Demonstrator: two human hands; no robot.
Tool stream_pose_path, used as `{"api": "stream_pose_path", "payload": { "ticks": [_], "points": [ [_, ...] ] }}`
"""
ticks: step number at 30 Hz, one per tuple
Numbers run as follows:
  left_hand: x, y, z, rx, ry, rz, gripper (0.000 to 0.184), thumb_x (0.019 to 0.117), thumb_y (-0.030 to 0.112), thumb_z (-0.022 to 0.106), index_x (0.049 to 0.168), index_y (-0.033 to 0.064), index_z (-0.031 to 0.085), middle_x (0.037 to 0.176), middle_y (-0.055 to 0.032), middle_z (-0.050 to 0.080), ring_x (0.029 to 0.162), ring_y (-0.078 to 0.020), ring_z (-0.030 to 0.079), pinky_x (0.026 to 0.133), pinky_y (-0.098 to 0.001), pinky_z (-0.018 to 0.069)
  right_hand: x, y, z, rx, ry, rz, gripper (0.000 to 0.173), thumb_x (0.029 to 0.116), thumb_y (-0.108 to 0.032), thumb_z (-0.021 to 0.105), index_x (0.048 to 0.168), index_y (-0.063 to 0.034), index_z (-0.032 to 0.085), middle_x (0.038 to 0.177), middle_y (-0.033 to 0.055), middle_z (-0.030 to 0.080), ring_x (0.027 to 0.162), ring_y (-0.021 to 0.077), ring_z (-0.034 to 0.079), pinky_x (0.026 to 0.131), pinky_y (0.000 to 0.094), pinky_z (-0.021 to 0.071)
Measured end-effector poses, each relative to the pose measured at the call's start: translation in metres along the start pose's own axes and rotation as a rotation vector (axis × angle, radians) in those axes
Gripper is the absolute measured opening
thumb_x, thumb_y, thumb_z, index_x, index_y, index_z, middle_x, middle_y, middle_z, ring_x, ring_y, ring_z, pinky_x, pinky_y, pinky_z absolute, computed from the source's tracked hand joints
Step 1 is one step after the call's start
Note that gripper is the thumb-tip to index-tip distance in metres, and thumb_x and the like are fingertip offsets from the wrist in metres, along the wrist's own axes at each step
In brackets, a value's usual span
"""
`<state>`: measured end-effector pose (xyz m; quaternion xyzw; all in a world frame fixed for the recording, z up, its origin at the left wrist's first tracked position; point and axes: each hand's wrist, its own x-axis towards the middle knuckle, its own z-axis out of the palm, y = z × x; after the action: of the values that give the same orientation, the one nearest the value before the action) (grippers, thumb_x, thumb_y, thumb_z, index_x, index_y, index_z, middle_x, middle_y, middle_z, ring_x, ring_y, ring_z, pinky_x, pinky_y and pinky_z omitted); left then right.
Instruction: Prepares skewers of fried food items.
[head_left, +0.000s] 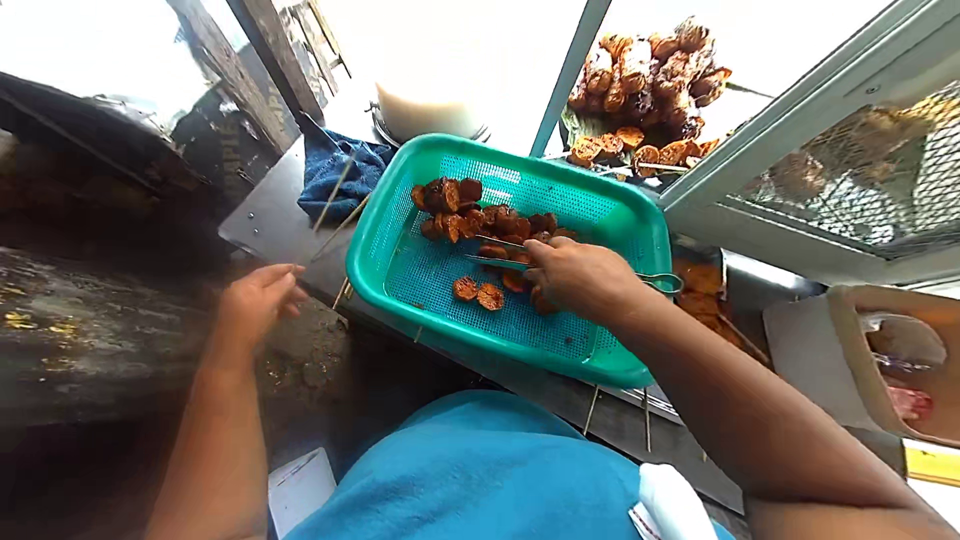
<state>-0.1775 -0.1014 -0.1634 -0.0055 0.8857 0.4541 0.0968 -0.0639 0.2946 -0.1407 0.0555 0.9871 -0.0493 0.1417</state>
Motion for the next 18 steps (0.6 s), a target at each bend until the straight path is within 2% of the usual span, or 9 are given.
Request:
{"api": "stream_pose_path", "payload": {
  "ticks": [3, 5, 7, 11, 13, 16, 18],
  "points": [
    [-0.013, 0.004, 0.008, 0.026, -0.071, 0.144, 0.030, 0.1069, 0.016, 0.048, 0.128, 0.0023, 0.065, 0.090, -0.0057, 0.069, 0.062, -0.0071, 0.059, 0.059, -0.0246, 0.0509, 0.031, -0.011, -0.006, 0.049, 0.079, 0.013, 0.042, 0.1080, -0.033, 0.051, 0.139, -0.0053, 0.058, 0.120, 0.0246, 0.065, 0.104, 0.0438, 0.068, 0.082, 0.0616, 0.0558],
    [-0.026, 0.018, 0.010, 0.044, -0.118, 0.163, 0.031, 0.1064, 0.013, 0.047, 0.129, 0.0004, 0.064, 0.093, -0.0085, 0.068, 0.066, -0.0100, 0.058, 0.062, -0.0276, 0.0504, 0.047, -0.019, -0.017, 0.072, 0.092, 0.033, 0.040, 0.1071, -0.030, 0.050, 0.134, -0.0017, 0.059, 0.122, 0.0269, 0.064, 0.107, 0.0459, 0.067, 0.085, 0.0629, 0.0550],
    [-0.034, 0.026, 0.013, 0.035, -0.147, 0.150, 0.032, 0.1067, 0.012, 0.047, 0.132, 0.0022, 0.063, 0.093, -0.0086, 0.067, 0.068, -0.0110, 0.057, 0.064, -0.0285, 0.0484, 0.062, -0.027, -0.023, 0.046, 0.032, 0.040, 0.043, 0.1073, -0.026, 0.048, 0.139, 0.0020, 0.053, 0.131, 0.0319, 0.059, 0.114, 0.0503, 0.063, 0.088, 0.0660, 0.0524],
    [-0.042, 0.016, 0.016, -0.004, -0.173, 0.188, 0.033, 0.1072, 0.020, 0.048, 0.131, 0.0065, 0.066, 0.090, -0.0054, 0.067, 0.069, -0.0096, 0.056, 0.067, -0.0286, 0.0488, 0.080, -0.024, -0.009, -0.098, 0.099, -0.004, 0.044, 0.1047, -0.016, 0.050, 0.146, -0.0019, 0.051, 0.130, 0.0298, 0.061, 0.110, 0.0481, 0.066, 0.086, 0.0616, 0.0553],
    [-0.045, 0.011, 0.014, -0.020, -0.189, 0.175, 0.033, 0.1081, 0.022, 0.048, 0.131, 0.0085, 0.066, 0.087, -0.0038, 0.066, 0.065, -0.0092, 0.055, 0.064, -0.0280, 0.0478, 0.083, -0.017, -0.005, -0.157, 0.116, -0.030, 0.045, 0.1041, -0.015, 0.051, 0.147, -0.0050, 0.051, 0.129, 0.0280, 0.062, 0.107, 0.0468, 0.068, 0.084, 0.0604, 0.0565],
    [-0.048, 0.006, 0.011, -0.034, -0.204, 0.152, 0.034, 0.1091, 0.023, 0.047, 0.133, 0.0083, 0.065, 0.089, -0.0060, 0.067, 0.066, -0.0108, 0.056, 0.064, -0.0286, 0.0490, 0.082, -0.006, -0.008, -0.175, 0.129, -0.038, 0.039, 0.1039, -0.018, 0.052, 0.141, -0.0079, 0.057, 0.125, 0.0251, 0.066, 0.105, 0.0455, 0.069, 0.082, 0.0608, 0.0570],
    [-0.051, 0.008, 0.011, -0.049, -0.193, 0.165, 0.034, 0.1093, 0.022, 0.047, 0.132, 0.0066, 0.065, 0.090, -0.0077, 0.066, 0.068, -0.0116, 0.057, 0.066, -0.0292, 0.0495, 0.080, 0.001, -0.014, -0.131, 0.160, -0.041, 0.033, 0.1052, -0.019, 0.051, 0.133, -0.0057, 0.062, 0.122, 0.0254, 0.068, 0.105, 0.0465, 0.069, 0.083, 0.0628, 0.0564]
  ]
}}
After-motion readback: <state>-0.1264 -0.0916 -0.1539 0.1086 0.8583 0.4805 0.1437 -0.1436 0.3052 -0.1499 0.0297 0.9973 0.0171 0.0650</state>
